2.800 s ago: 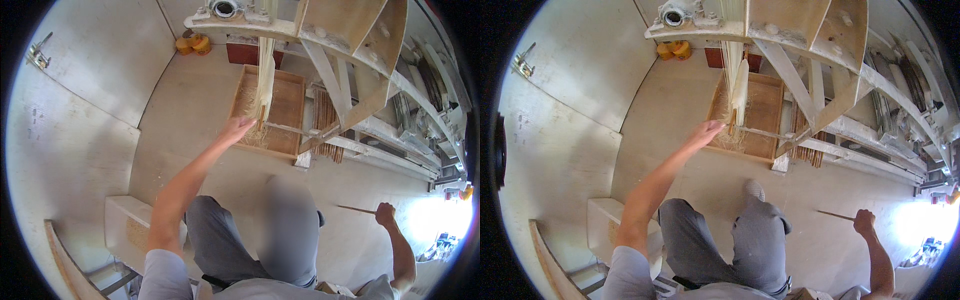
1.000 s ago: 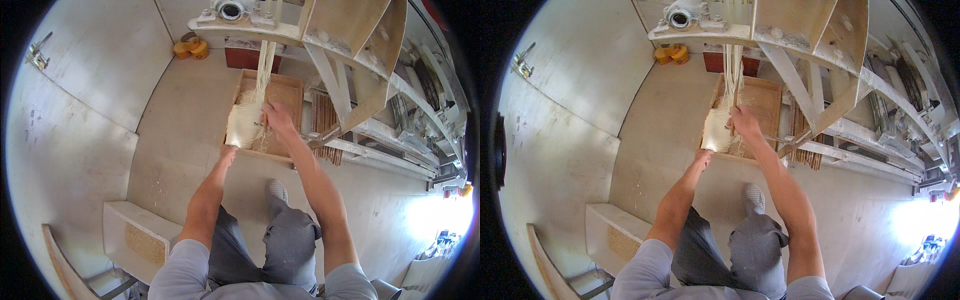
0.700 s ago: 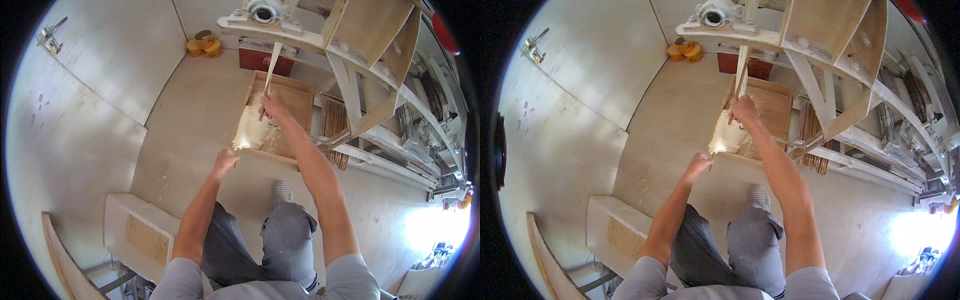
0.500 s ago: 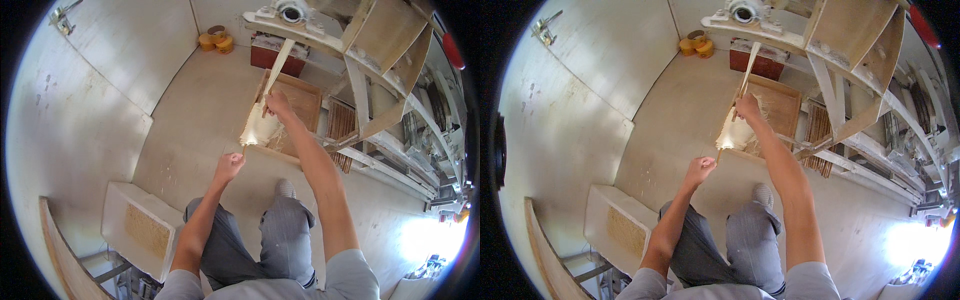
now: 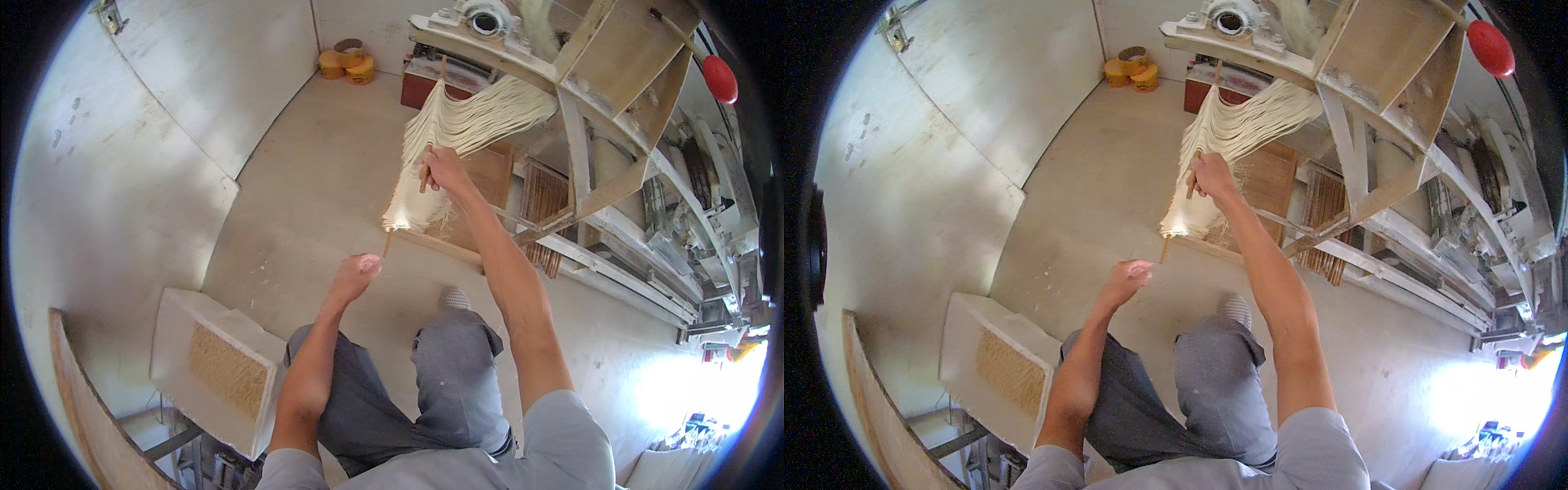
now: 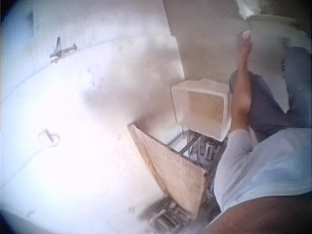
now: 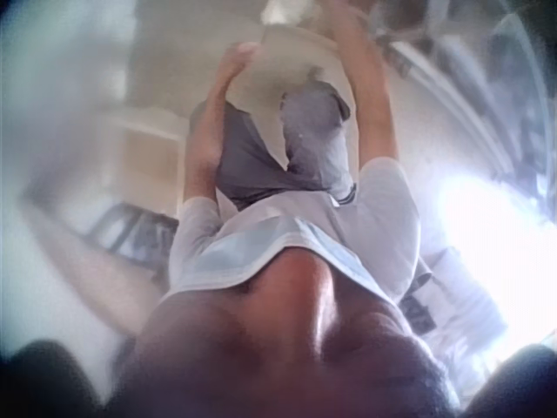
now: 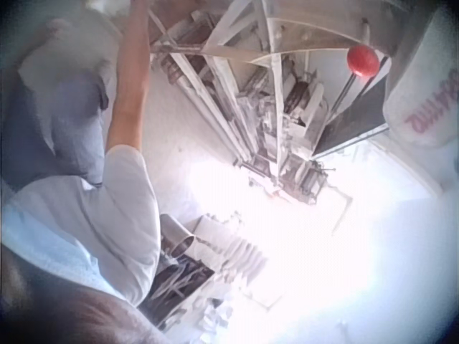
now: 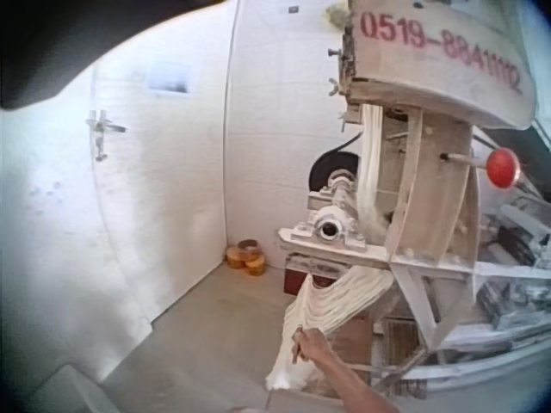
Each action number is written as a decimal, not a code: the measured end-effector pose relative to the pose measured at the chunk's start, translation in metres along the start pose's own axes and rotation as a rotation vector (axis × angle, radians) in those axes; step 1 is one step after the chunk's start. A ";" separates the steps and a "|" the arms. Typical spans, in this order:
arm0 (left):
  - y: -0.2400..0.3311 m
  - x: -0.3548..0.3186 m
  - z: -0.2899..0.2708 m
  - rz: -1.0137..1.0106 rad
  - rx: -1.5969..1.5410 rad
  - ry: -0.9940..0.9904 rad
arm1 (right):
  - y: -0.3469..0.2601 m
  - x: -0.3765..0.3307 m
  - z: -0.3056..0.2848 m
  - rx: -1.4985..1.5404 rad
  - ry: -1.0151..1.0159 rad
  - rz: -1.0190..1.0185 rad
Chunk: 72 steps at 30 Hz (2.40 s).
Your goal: The person sits on the floor and repeatedly gathers thin noodle strands from a wooden frame, bundles them, and places them into a cardboard box. They also adjust a large sheet of dough on a nearby machine and handle loose strands by hand.
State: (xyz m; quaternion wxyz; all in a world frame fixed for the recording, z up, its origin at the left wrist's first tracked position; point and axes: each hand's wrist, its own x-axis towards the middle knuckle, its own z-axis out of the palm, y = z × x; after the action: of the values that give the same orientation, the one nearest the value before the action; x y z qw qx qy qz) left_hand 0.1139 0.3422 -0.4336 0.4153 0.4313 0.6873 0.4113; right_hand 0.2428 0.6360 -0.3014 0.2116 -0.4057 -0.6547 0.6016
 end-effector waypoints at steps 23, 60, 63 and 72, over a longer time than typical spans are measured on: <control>-0.017 0.028 0.013 0.043 0.036 -0.067 | 0.097 0.015 -0.093 -0.257 0.103 0.056; -0.095 0.246 0.087 -0.565 -0.524 0.270 | 0.165 -0.066 -0.033 -0.944 0.014 -0.779; -0.103 0.251 0.090 -0.447 -0.422 0.406 | 0.256 -0.085 -0.039 -1.072 0.051 -0.174; -0.020 0.236 0.086 -0.272 -0.227 0.448 | 0.363 -0.084 -0.077 -1.499 0.213 -0.112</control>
State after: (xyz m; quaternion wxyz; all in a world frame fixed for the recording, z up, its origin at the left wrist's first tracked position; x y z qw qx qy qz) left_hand 0.1219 0.5746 -0.5308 0.3499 0.1841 0.7630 0.5114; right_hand 0.4508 0.5982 -0.6182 -0.0284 -0.4629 -0.8840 -0.0584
